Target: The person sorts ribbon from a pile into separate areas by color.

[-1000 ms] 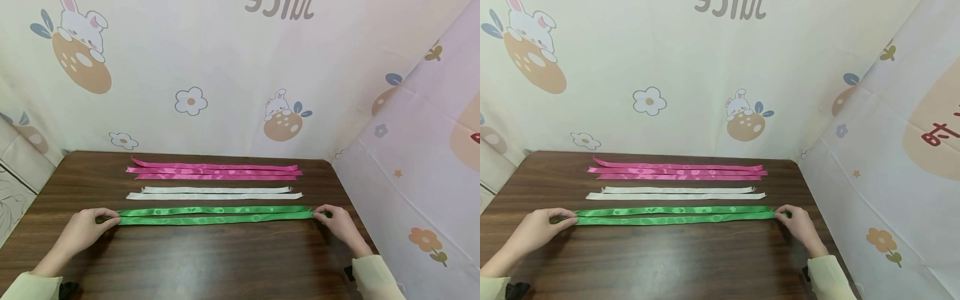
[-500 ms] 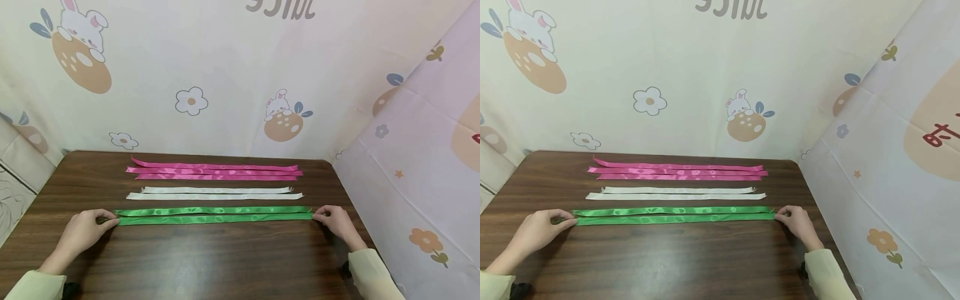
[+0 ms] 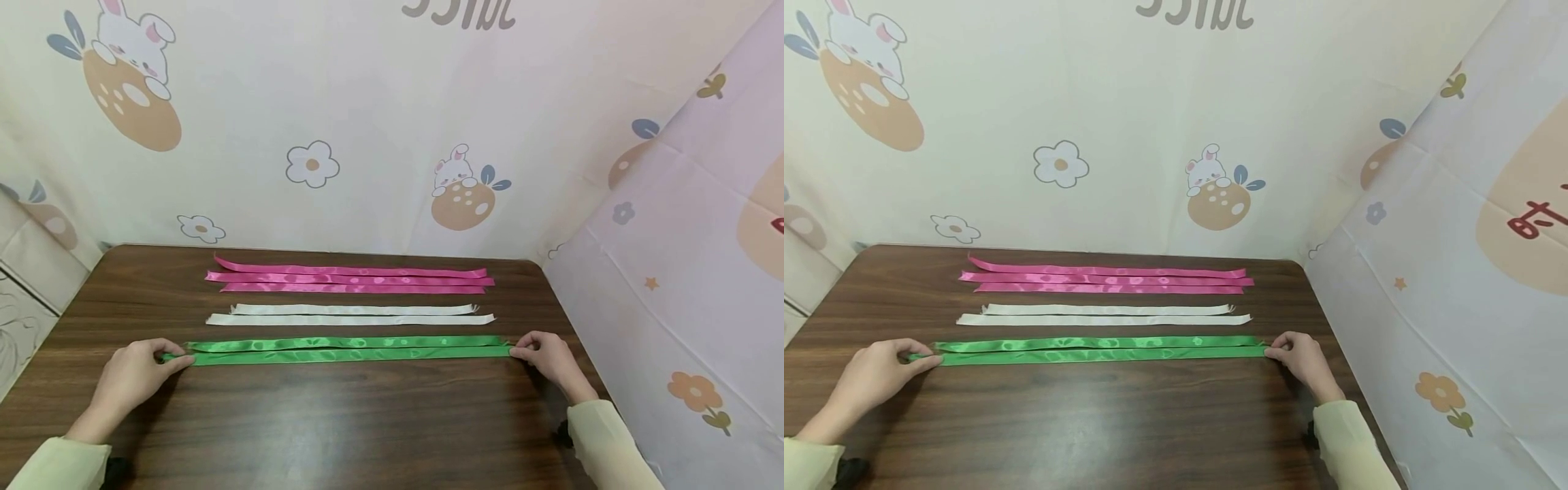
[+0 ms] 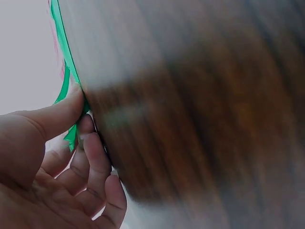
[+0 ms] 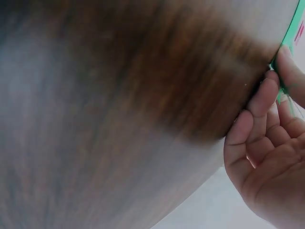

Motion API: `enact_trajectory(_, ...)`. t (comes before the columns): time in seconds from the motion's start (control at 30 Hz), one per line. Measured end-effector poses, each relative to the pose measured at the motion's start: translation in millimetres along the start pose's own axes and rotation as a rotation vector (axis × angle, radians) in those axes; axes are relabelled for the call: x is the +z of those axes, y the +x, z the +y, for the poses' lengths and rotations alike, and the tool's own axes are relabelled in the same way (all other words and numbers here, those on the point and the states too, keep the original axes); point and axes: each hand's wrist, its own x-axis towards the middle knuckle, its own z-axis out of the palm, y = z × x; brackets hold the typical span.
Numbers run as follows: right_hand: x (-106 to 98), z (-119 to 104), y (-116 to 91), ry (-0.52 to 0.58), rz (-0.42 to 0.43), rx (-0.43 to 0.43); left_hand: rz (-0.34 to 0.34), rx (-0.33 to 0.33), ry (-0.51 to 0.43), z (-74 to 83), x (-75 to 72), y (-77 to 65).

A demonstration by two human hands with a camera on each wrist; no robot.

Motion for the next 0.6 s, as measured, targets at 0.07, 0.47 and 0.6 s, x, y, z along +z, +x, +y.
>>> enact_trajectory(0.07,-0.4,0.3,0.1,-0.005,0.001,-0.003,-0.004,-0.002,0.000,-0.2,-0.2,0.9)
enact_trajectory(0.47,-5.2,6.1,0.6,-0.044,-0.013,-0.045,0.104,0.033,0.014,-3.9,-3.4,-2.5)
enact_trajectory(0.6,-8.5,6.4,-0.9,-0.071,0.010,-0.067,0.142,0.052,0.028,-2.2,-11.4,-2.2)
